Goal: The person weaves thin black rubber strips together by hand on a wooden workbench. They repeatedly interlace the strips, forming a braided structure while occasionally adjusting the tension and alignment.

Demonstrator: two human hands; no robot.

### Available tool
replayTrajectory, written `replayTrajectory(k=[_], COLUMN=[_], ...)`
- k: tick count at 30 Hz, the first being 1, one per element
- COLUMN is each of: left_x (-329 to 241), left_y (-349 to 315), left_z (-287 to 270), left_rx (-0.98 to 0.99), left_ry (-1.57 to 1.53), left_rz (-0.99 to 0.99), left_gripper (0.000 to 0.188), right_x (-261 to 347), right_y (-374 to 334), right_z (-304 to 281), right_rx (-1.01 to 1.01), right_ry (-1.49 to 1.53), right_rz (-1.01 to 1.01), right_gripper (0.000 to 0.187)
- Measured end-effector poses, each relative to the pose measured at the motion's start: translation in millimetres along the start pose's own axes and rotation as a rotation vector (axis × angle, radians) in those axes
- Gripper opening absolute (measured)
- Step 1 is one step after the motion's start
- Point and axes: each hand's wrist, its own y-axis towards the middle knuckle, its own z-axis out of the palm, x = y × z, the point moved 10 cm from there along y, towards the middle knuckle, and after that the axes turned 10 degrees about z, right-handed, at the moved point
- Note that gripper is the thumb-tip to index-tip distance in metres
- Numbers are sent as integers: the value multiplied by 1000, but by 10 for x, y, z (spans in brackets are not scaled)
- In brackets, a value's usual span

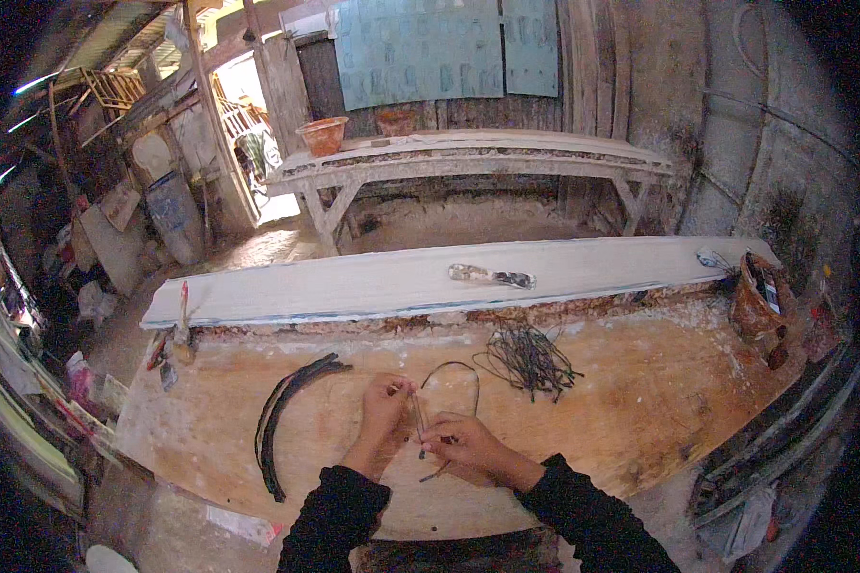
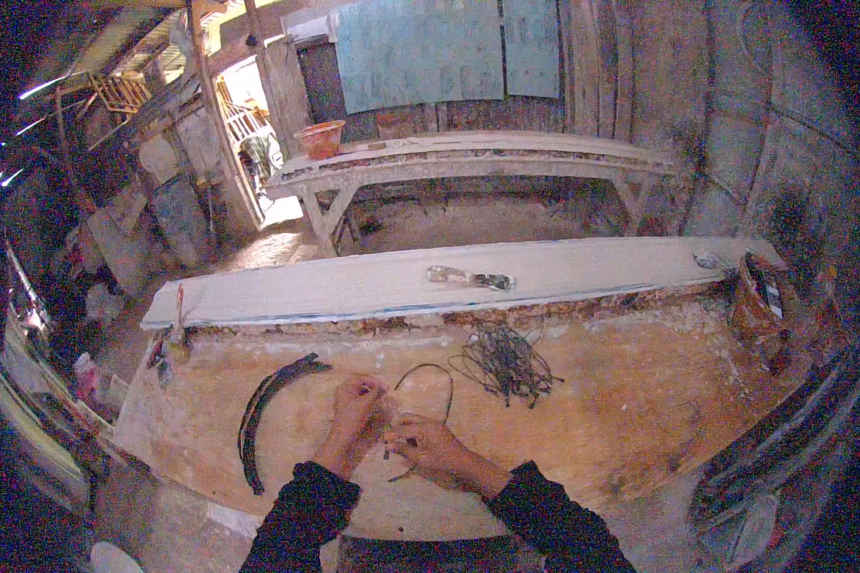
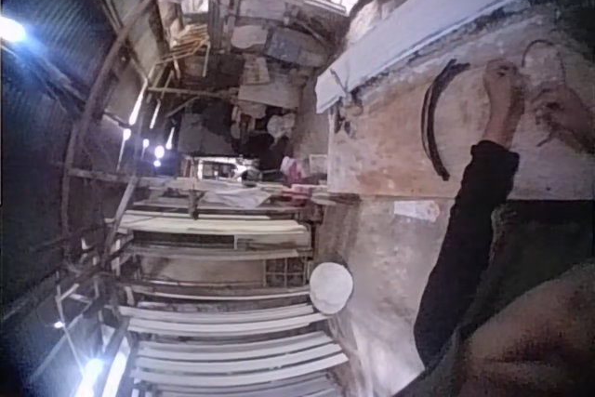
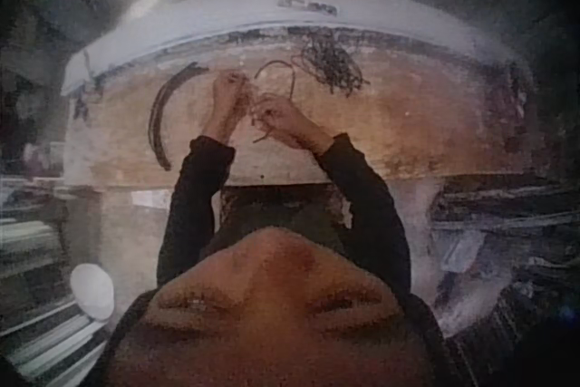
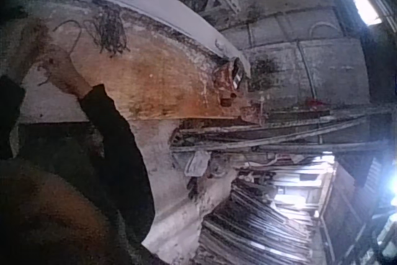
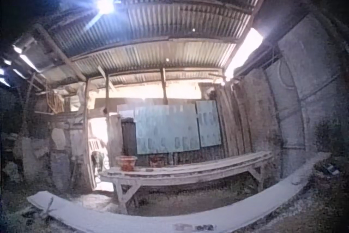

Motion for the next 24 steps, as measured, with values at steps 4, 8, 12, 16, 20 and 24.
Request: replayTrajectory(k=[4,8,12,16,20,24], left_x=[18,270,162,-577,-404,-129], left_y=[-4,-23,-60,-614,-758,-803], left_z=[111,226,331,708,934,994], left_rx=[167,281,418,547,778,879], left_ry=[101,-189,-78,289,257,177], left_rz=[127,-46,128,64,341,292], left_gripper=[4,7,11,7,9,15], right_x=[189,-52,-336,-406,-367,-552], right_y=[-47,-16,43,-71,-71,18], right_z=[-58,-339,-762,-1155,-1298,-1181], right_rx=[-33,-276,-595,-867,-938,-860], right_ry=[-21,113,178,-148,-165,-115], right_rz=[-126,66,52,63,0,29], right_gripper=[17,11,8,6,8,7])
